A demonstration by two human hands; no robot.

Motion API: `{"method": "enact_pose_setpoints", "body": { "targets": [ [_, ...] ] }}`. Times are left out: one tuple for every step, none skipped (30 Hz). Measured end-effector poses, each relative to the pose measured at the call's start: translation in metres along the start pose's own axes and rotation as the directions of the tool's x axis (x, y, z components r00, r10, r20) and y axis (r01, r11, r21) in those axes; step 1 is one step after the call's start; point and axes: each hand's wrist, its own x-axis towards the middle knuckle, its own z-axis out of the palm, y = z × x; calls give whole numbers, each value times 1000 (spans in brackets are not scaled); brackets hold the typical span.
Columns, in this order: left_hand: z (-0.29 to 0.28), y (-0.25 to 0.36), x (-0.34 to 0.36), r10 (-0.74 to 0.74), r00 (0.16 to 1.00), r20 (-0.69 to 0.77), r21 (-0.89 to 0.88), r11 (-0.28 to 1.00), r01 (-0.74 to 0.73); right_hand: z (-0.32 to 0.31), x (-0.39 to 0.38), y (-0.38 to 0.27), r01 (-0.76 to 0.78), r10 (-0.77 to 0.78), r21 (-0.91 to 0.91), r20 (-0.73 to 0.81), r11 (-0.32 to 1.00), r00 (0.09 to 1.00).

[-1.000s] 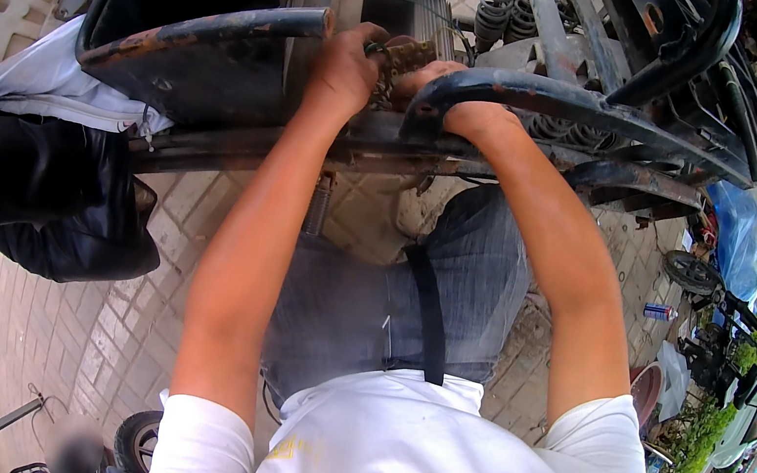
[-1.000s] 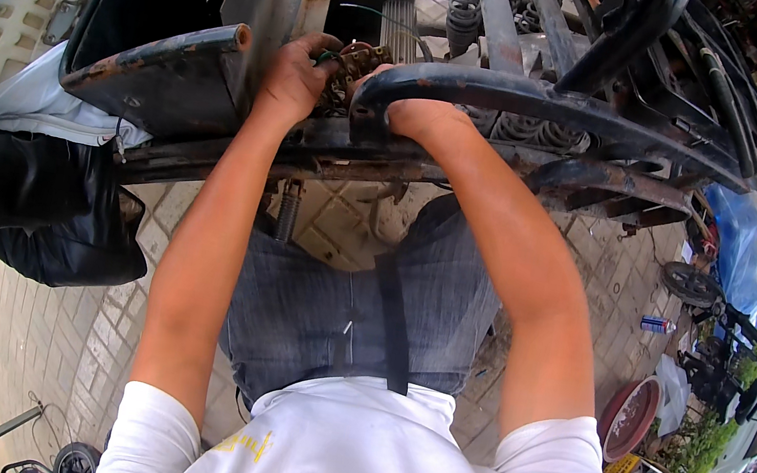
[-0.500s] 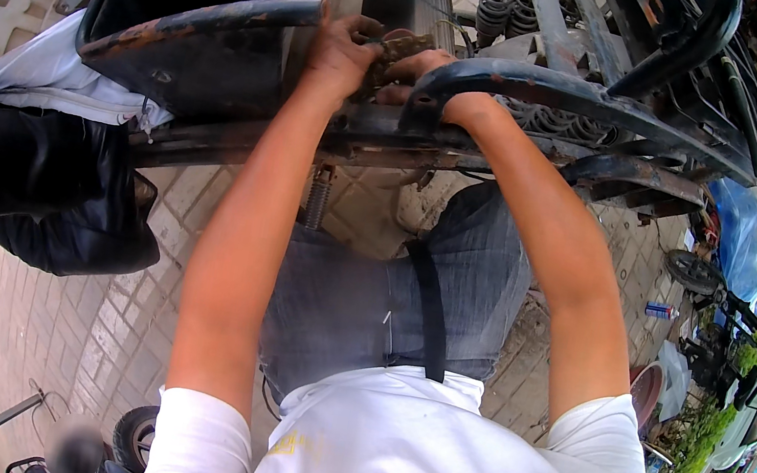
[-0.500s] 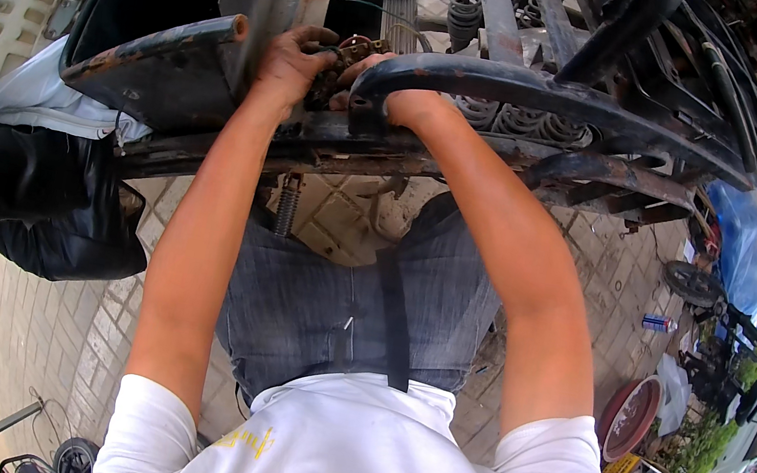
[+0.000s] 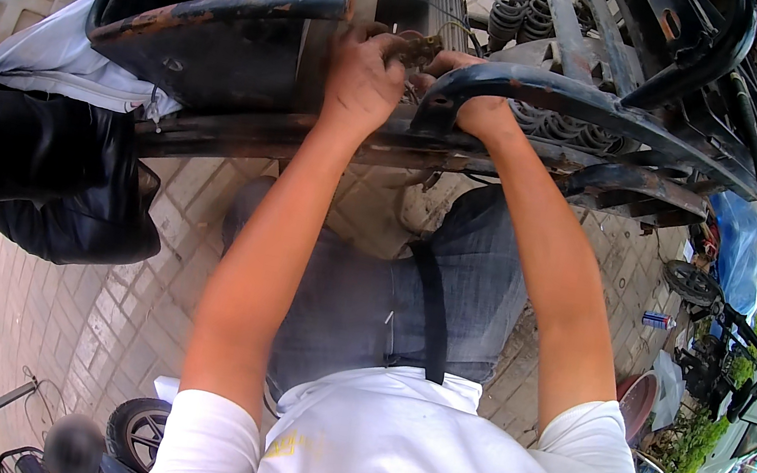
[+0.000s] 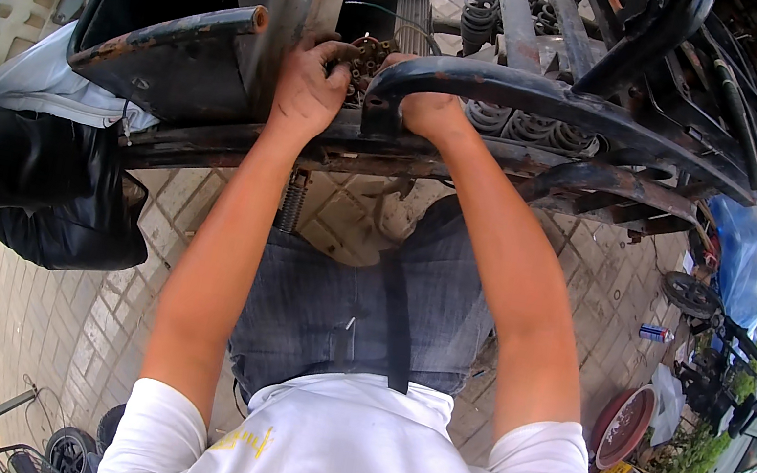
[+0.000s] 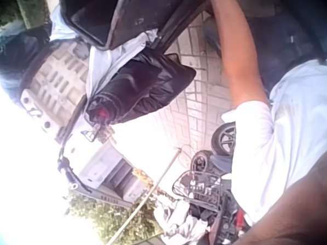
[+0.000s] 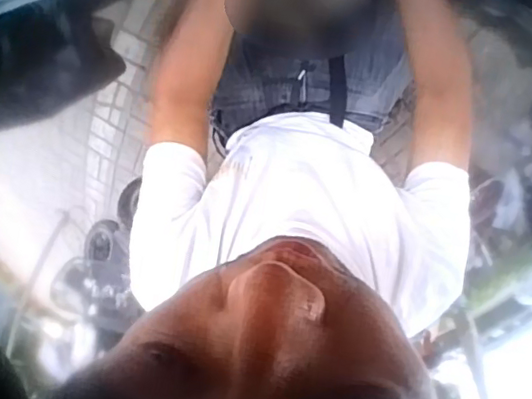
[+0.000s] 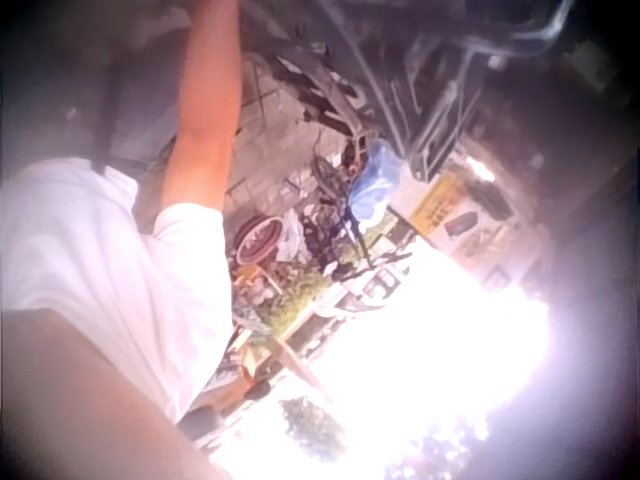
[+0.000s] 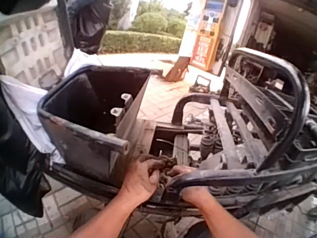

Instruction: The person is sitting on the ground working on the wiring of a vehicle's undercarriage. They use a tool to strip the insulation from wires and then connect the exposed ends together by hand.

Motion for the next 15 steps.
{"method": "enact_pose_setpoints", "body": {
  "targets": [
    [0, 5, -3, -4, 1000, -5, -25, 1000, 4, 1, 0, -1, 13, -13, -3, -8, 1000, 1000],
    [2, 11, -8, -8, 999, -33, -26, 1000, 7, 1, 0, -2, 26, -26, -7, -16, 1000, 1000],
    [4, 13, -7, -55, 998, 26, -72, 996, 57, 2, 0, -2, 38, -38, -12, -24, 999, 999],
    [5, 14, -5, -98, 991, 87, -116, 987, 108, 1, 0, 0, 31, -31, -13, 2, 999, 1000],
    [5, 15, -3, -137, 979, 150, -158, 974, 160, 1, 0, 5, 25, -25, -14, 28, 1000, 999],
    [3, 16, -1, -172, 965, 199, -159, 966, 205, 0, 0, 7, 18, -17, -15, 54, 1000, 998],
    [-1, 17, 2, -207, 947, 247, -156, 956, 250, 1, 0, 7, 34, -33, -16, 40, 999, 999],
    [-5, 19, 6, -241, 925, 294, -151, 944, 294, 2, -1, 6, 50, -49, -16, 26, 999, 998],
    [-9, 21, 11, -249, 906, 343, -88, 951, 295, 2, -1, 5, 65, -65, -17, 11, 998, 998],
    [-14, 24, 17, -258, 883, 392, -25, 956, 291, 1, -1, 5, 56, -56, -5, 43, 998, 998],
    [-17, 26, 22, -270, 857, 438, 37, 958, 283, -2, 0, 5, 47, -47, 7, 74, 999, 996],
    [-19, 29, 26, -267, 844, 465, 84, 963, 258, -4, 1, 4, 37, -38, 19, 106, 999, 994],
    [-22, 31, 29, -265, 831, 490, 132, 964, 230, -5, 1, 1, -4, -1, 45, 117, 999, 993],
    [-23, 32, 31, -265, 816, 514, 179, 963, 200, -5, -1, -3, -45, 35, 71, 130, 996, 991],
    [-23, 31, 30, -261, 831, 492, 180, 964, 196, -5, -2, -5, -86, 72, 96, 143, 992, 987]
  ]
}}
